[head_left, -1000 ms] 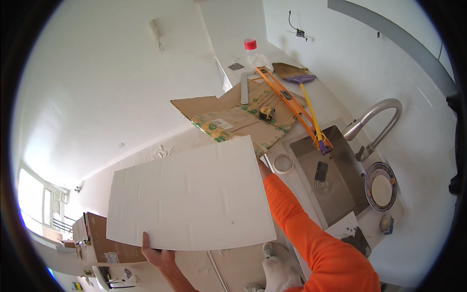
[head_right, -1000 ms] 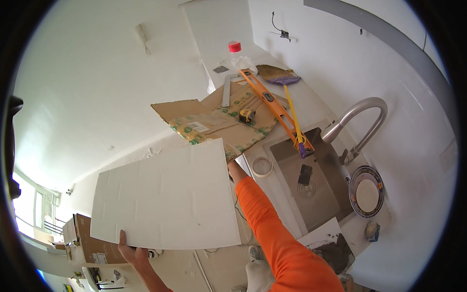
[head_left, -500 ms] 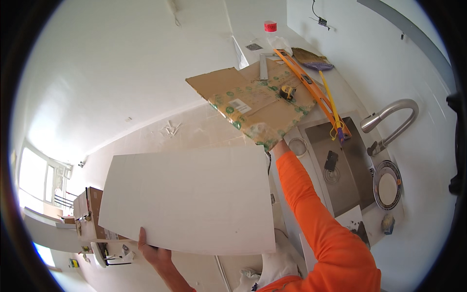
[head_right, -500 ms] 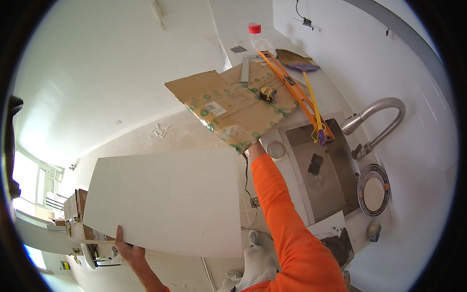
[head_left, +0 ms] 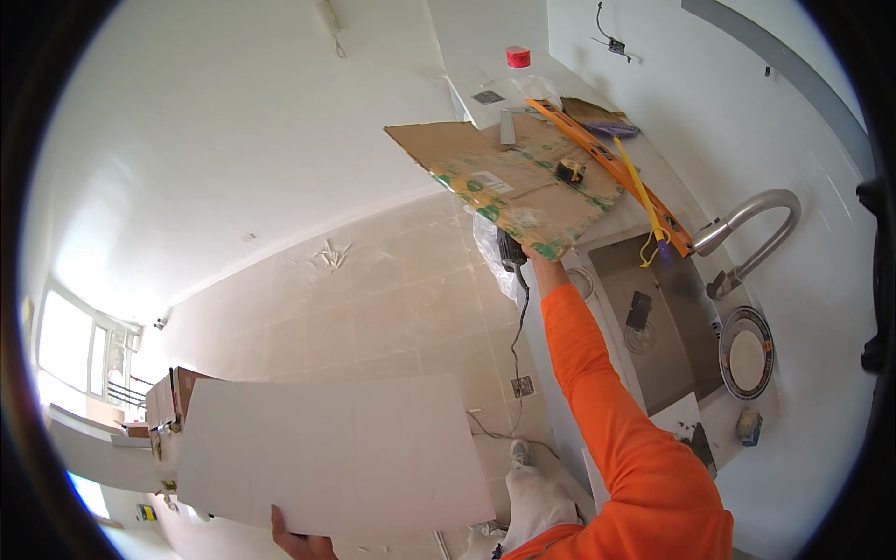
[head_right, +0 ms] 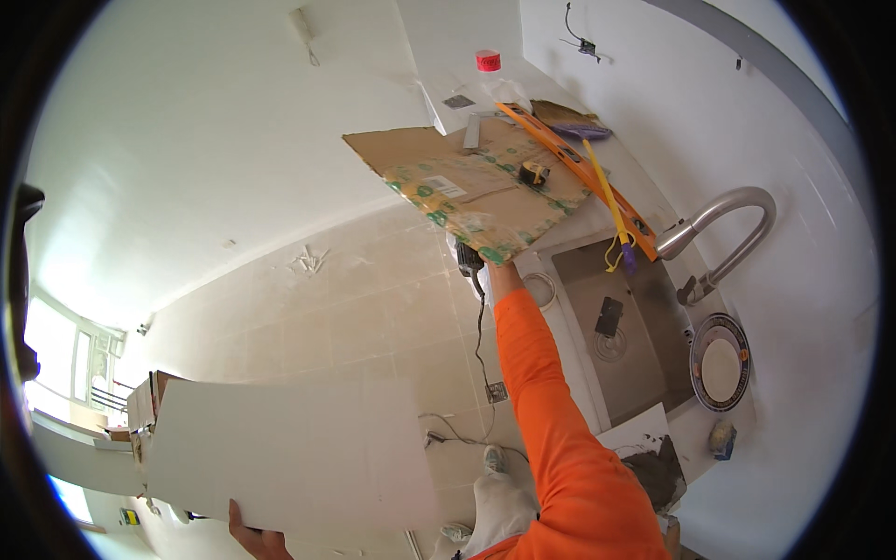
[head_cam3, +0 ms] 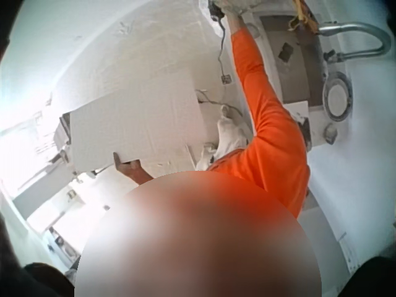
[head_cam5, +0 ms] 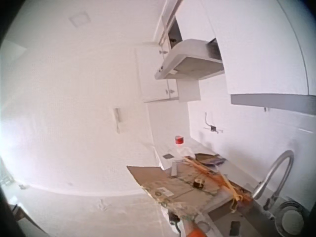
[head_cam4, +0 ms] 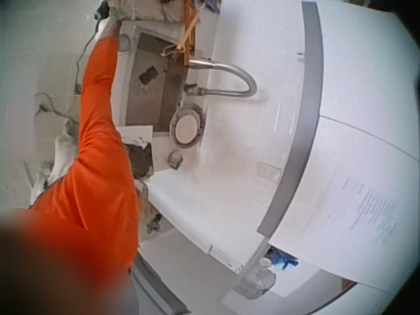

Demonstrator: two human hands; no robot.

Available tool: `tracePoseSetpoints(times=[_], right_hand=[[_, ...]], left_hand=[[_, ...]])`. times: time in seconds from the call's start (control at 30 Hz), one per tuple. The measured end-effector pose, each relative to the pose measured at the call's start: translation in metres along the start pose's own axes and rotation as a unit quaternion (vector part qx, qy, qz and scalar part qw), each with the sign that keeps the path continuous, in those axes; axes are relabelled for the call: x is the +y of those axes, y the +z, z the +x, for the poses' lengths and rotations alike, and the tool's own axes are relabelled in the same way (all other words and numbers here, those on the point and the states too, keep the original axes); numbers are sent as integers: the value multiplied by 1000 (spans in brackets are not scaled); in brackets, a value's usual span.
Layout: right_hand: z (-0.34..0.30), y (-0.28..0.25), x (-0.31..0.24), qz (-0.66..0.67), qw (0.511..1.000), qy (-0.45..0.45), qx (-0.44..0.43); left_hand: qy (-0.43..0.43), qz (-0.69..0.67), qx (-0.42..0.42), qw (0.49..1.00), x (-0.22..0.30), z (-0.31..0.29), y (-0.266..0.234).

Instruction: The person carries a trowel with mortar up a staircase, enters an apartment, and places the trowel on a countertop. They then measure and mark a white tile with a ruler and pencil, prepare an angle grinder by attaching a cutting disc, and position the tile on the floor to begin cutting.

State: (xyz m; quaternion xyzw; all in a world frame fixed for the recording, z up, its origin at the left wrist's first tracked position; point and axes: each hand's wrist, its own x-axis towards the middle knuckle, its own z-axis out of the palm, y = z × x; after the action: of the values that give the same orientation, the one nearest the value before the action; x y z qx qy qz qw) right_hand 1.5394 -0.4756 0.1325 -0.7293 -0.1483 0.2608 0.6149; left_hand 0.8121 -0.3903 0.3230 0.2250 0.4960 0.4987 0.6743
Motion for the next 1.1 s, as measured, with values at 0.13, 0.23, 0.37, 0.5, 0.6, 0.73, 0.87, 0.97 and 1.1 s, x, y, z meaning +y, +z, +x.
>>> tracePoseSetpoints(times=[0.13, 0.23, 0.37, 0.5, 0.6, 0.73, 0.87, 0.97, 1.1], right_hand=[[14, 17, 51, 90, 994, 55, 26], [21, 52, 93, 8, 996, -51, 70], [-25, 89, 113, 138, 983, 119, 5], [-89, 119, 81, 176, 976, 127, -32], [-130, 151, 65, 117, 979, 162, -47], [-187, 197, 93, 60, 982, 165, -74], [-272, 237, 156, 6, 979, 142, -147], [-362, 257, 205, -133, 962, 176, -159], [-496, 275, 276, -214, 931, 227, -188]], left_hand=[[10, -9, 119, 993, 22, -11, -56], [52, -36, 147, 987, 31, -29, -82], [58, -28, 186, 980, 33, -52, -109], [66, -17, 231, 971, 38, -60, -151], [42, -62, 228, 971, 43, -59, -196], [256, 430, 21, 866, 27, -68, -263], [-1, -168, 179, 969, 28, -65, -343], [-13, -190, 266, 945, 10, -66, -422], [-20, -248, 312, 917, -44, -66, -546]])
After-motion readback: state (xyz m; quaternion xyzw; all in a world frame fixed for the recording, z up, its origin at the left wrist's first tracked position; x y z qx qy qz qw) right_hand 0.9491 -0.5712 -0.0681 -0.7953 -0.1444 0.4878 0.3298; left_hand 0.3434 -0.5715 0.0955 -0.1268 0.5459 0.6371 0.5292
